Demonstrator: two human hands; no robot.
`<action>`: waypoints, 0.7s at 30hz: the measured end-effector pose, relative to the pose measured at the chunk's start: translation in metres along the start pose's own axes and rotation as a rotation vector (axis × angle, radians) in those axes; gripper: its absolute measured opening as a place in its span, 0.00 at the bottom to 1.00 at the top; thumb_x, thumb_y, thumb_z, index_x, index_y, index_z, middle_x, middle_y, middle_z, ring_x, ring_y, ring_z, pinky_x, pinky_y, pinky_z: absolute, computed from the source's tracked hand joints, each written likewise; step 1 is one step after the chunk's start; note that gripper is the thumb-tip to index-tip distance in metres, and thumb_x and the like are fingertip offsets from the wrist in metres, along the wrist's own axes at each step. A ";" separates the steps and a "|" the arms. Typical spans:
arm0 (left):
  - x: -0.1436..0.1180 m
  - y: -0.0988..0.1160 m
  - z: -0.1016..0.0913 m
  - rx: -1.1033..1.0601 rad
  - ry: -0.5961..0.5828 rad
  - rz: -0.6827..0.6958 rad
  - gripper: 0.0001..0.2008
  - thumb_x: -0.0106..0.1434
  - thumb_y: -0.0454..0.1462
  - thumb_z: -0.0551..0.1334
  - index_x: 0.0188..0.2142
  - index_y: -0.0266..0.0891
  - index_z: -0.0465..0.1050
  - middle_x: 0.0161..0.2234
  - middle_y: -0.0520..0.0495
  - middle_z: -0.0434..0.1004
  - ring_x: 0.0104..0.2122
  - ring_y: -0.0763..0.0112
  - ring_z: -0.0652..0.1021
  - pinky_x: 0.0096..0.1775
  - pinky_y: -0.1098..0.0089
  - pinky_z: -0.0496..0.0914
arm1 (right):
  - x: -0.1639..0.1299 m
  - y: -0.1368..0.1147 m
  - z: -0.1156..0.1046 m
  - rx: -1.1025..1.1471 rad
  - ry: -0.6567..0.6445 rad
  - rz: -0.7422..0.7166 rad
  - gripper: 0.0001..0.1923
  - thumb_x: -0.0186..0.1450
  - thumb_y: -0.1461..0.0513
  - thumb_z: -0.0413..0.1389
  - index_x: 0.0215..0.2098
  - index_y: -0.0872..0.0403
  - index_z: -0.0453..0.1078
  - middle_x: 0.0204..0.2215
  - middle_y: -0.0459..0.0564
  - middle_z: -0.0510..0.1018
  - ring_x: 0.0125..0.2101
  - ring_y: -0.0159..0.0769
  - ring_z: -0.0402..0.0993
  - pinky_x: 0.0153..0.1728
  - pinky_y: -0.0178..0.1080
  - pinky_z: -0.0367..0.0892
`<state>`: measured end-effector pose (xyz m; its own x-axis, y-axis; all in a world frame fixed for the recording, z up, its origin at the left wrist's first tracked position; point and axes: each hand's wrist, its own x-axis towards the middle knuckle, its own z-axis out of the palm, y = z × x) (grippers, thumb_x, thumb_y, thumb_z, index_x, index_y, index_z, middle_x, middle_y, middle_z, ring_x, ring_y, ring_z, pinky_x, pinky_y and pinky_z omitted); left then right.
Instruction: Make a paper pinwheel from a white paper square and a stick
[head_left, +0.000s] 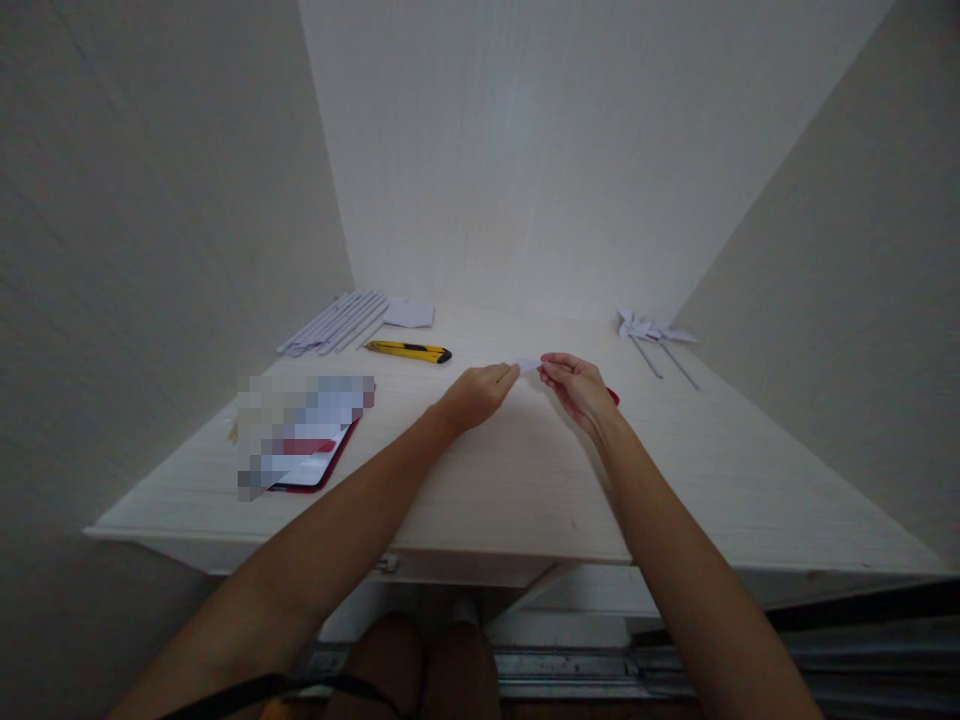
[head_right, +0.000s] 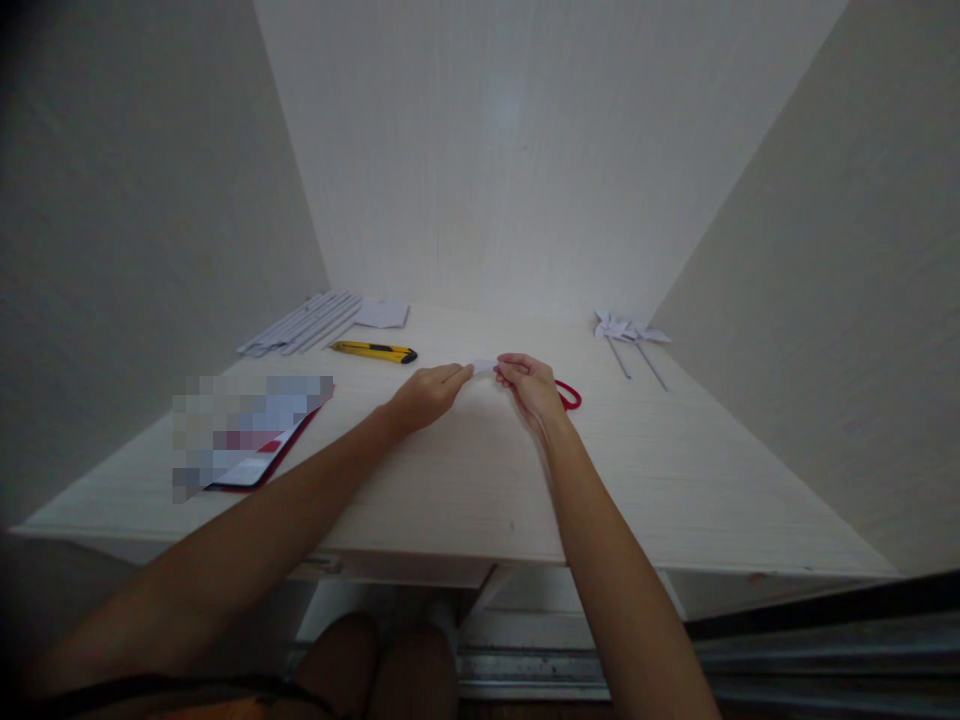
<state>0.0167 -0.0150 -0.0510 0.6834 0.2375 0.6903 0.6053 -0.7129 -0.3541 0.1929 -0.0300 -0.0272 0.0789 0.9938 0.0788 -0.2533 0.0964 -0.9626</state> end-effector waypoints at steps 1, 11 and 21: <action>0.000 0.000 0.000 0.001 0.002 -0.002 0.14 0.64 0.28 0.44 0.43 0.27 0.65 0.31 0.41 0.74 0.30 0.70 0.75 0.30 0.72 0.70 | 0.000 0.000 0.000 0.001 -0.001 0.001 0.07 0.46 0.68 0.60 0.25 0.57 0.70 0.19 0.45 0.73 0.21 0.24 0.66 0.25 0.30 0.62; -0.001 0.000 0.001 -0.001 -0.002 -0.002 0.14 0.64 0.28 0.44 0.43 0.27 0.64 0.32 0.40 0.74 0.31 0.70 0.75 0.30 0.72 0.70 | -0.002 -0.002 0.003 0.056 0.037 0.086 0.06 0.49 0.72 0.57 0.24 0.57 0.70 0.19 0.45 0.73 0.22 0.24 0.68 0.26 0.27 0.65; 0.003 0.008 0.000 0.051 -0.077 0.051 0.14 0.63 0.27 0.45 0.43 0.25 0.65 0.32 0.39 0.74 0.30 0.68 0.75 0.28 0.71 0.70 | 0.001 0.004 0.003 -0.029 0.122 0.029 0.05 0.45 0.72 0.54 0.17 0.58 0.68 0.14 0.43 0.68 0.15 0.22 0.59 0.15 0.28 0.54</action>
<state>0.0235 -0.0200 -0.0514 0.7421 0.2531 0.6206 0.5874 -0.6914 -0.4205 0.1886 -0.0284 -0.0300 0.1887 0.9818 0.0204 -0.2295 0.0643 -0.9712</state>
